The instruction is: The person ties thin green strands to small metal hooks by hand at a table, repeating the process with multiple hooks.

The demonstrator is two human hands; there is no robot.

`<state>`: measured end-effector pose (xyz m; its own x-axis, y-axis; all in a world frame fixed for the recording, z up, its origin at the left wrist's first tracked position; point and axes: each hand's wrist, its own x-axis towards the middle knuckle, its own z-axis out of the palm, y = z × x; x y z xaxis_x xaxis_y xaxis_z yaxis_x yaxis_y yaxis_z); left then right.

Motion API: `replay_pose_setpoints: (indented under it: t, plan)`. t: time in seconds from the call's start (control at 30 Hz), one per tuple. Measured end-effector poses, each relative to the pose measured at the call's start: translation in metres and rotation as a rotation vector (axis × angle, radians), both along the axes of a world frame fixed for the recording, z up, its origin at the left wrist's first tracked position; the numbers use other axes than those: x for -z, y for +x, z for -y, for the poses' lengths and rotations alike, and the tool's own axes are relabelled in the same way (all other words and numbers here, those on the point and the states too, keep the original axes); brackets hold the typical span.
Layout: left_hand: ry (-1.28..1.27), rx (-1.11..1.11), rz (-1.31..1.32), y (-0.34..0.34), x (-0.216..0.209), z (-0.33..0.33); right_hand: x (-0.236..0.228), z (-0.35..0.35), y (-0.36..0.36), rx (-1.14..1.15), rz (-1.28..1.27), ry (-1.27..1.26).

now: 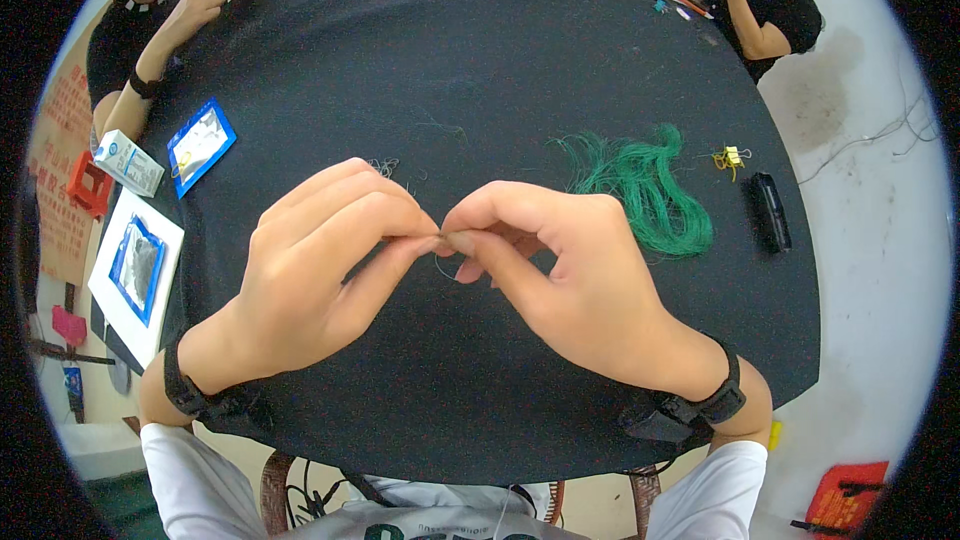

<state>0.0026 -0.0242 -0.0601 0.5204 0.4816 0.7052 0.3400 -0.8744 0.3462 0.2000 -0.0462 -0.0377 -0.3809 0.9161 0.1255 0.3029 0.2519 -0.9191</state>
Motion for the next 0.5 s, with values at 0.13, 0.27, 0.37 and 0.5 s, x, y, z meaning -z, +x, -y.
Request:
replay_pose_setpoints:
  t: [0.13, 0.27, 0.37, 0.5]
  plan:
    - [-0.064, -0.021, -0.011, 0.0, 0.0, 0.0, -0.001, 0.0, -0.001, 0.011, 0.161, 0.199]
    - [-0.344, 0.019, 0.085, -0.001, 0.0, -0.001, -0.001, 0.0, 0.001, 0.053, 0.111, 0.201]
    - [-0.482, 0.011, 0.102, -0.002, -0.003, -0.004, -0.006, -0.008, 0.006, 0.057, -0.096, 0.051]
    - [-0.659, 0.049, 0.187, -0.005, 0.0, -0.013, -0.01, -0.03, 0.032, -0.104, -0.527, -0.202]
